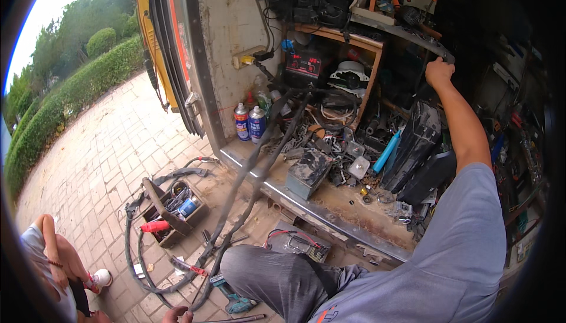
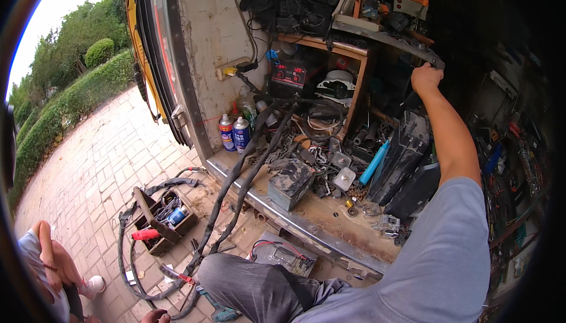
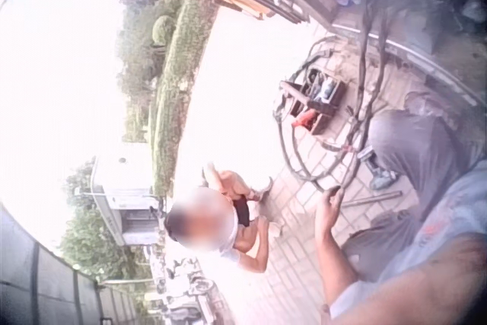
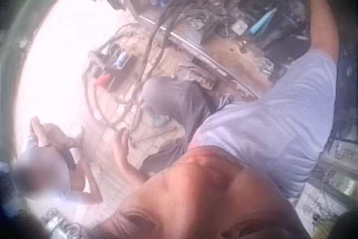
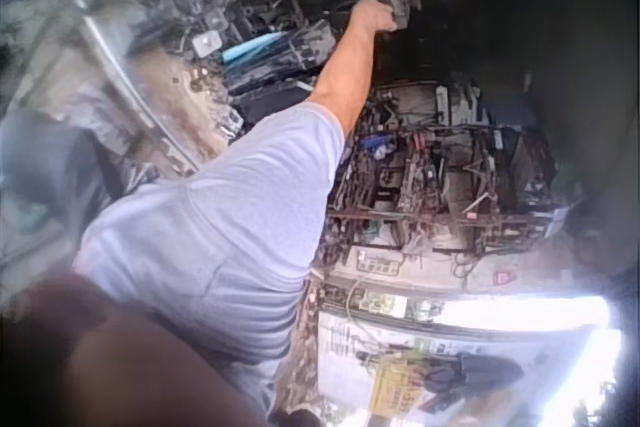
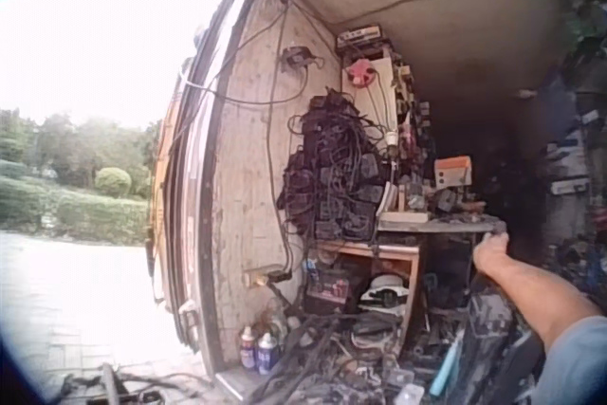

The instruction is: The person uses a hammer and a metal punch to drive a pin out of a metal bracket. They repeatedly position the punch and strike it with the hammer to remove the pin from the bracket.

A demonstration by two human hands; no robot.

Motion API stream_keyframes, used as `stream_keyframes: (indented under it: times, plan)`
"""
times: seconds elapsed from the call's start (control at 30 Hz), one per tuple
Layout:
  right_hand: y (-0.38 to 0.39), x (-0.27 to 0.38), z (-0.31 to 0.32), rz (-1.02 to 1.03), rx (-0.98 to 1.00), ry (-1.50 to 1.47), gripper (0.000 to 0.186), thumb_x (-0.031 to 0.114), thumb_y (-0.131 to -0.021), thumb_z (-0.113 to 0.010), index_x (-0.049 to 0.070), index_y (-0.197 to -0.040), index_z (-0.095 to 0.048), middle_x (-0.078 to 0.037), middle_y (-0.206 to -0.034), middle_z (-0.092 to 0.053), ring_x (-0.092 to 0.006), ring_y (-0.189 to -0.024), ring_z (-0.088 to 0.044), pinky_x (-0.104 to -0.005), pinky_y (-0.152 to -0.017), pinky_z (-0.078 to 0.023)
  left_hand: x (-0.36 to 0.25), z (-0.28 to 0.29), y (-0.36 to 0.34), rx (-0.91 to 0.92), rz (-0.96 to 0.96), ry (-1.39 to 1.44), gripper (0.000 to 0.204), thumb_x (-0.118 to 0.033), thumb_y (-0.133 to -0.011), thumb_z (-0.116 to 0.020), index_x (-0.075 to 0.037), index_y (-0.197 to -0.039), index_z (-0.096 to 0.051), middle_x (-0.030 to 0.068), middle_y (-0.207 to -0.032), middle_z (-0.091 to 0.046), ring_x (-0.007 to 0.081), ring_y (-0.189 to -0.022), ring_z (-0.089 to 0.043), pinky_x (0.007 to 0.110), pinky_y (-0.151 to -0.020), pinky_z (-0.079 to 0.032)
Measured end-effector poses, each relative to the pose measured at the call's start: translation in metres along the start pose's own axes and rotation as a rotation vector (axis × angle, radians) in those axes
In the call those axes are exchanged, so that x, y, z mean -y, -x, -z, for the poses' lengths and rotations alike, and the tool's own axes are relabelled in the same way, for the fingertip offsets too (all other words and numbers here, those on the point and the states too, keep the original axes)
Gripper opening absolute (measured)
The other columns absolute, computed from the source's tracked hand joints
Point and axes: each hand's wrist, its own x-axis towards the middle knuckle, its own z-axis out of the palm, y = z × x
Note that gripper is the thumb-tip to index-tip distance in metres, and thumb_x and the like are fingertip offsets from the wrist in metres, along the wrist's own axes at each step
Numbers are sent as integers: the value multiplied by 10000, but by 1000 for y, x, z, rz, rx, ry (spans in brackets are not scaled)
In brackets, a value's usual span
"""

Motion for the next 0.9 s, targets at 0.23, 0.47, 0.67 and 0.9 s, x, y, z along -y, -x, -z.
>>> stream_keyframes:
  times: [0.23, 0.47, 0.67, 0.9]
  plan:
    - [-17, 15, 17, 12, 505, 255, 332, 142, -823, -669, 65, -1145, -650, -145, -1295, -451, -332, -861, -612, -477, -682, -443, -7, -4, 17, -24, -109, -43, 305, -241, -900, -604, -23, -1106, -657, 175, -1053, -672, 308, -1012, -623, 391, -894, -449]
    - [-2, 24, 35, -52, 444, -238, 558, 132, -830, -608, 130, -1370, -469, -162, -1495, -257, -415, -1214, -475, -569, -909, -451, 31, -23, 15, -181, -172, 124, 307, -247, -785, -731, 1, -960, -682, 167, -923, -678, 299, -915, -640, 376, -832, -488]
    - [31, -1, -26, -29, -372, -675, 380, 289, -855, -578, 1, -1097, -629, -226, -1135, -601, -401, -1051, -574, -487, -866, -487, 0, -14, 4, -117, -205, 94, 309, -251, -808, -703, -3, -992, -677, 171, -983, -663, 333, -973, -604, 386, -856, -471]
    - [-131, -73, -173, -108, -129, -2015, 436, 278, -904, -623, -30, -1211, -583, -129, -1059, -654, -216, -927, -652, -308, -799, -543, 36, -18, 24, -69, -185, 63, 358, -327, -853, -663, -18, -1033, -670, 166, -1025, -655, 326, -990, -596, 389, -879, -462]
